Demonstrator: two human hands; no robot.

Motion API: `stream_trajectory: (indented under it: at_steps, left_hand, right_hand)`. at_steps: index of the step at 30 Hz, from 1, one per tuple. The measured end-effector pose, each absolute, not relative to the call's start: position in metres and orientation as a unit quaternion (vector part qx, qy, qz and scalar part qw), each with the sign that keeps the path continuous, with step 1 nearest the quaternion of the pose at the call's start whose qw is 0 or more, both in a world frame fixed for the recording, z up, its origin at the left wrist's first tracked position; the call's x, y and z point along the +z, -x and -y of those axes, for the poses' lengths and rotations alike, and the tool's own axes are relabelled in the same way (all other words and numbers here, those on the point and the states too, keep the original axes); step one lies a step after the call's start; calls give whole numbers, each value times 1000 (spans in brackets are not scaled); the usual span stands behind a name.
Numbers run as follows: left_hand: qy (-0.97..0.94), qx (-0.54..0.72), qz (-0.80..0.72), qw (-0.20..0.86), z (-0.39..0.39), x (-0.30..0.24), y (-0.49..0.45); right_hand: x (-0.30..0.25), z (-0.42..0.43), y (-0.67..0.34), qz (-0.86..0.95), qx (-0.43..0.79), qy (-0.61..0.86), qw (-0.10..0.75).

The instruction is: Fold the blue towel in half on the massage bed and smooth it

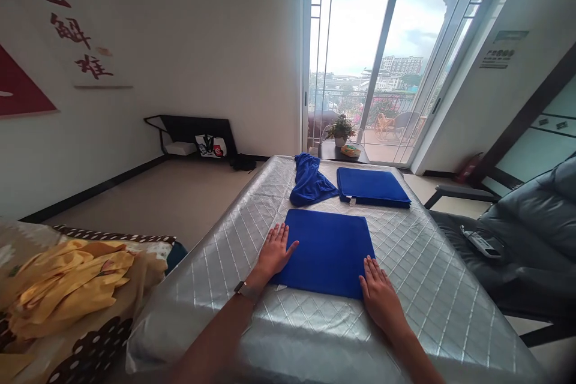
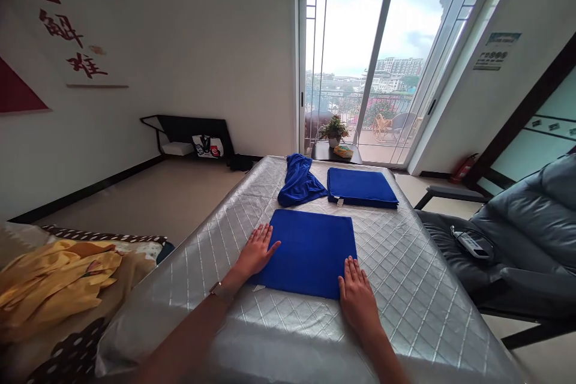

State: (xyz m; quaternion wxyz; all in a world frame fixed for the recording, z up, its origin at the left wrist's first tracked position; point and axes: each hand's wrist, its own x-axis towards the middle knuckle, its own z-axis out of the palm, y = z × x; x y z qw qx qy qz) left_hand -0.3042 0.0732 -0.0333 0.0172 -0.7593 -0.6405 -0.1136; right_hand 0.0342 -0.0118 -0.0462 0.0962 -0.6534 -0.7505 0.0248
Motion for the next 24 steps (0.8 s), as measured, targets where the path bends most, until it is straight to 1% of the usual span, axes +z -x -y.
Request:
stream_trajectory:
  at_steps: [2,4,7,10,13,17,20,24]
  left_hand:
    - [755,-115,645,24,-71,-25,299]
    - [777,-110,619,5,-65,-17,281]
    - [854,-111,508,-36,-48,-10,230]
    - [907,-134,396,-56,-33,-10,171]
    - [924,-141,348,-67,-27,-15,135]
    - [913,-127,380,-72,-28,-25,149]
    - [890,-107,440,-56,-25,-34,197]
    - [817,-93,569,-15,-6,-49,269]
  right_hand:
    - [-48,21,-33,746,41,656,105]
    - [-47,24,-31,742,50,661,104]
    - [-46,22,-30,740,49,664,95]
    - [-50,20,-31,747,39,659,81]
    - [-53,20,-33,746,43,660,76]
    - [-49,21,-33,739,62,667,72]
    - [-47,21,-31,736,66,670,70]
    - [-53,21,-33,739,64,665,92]
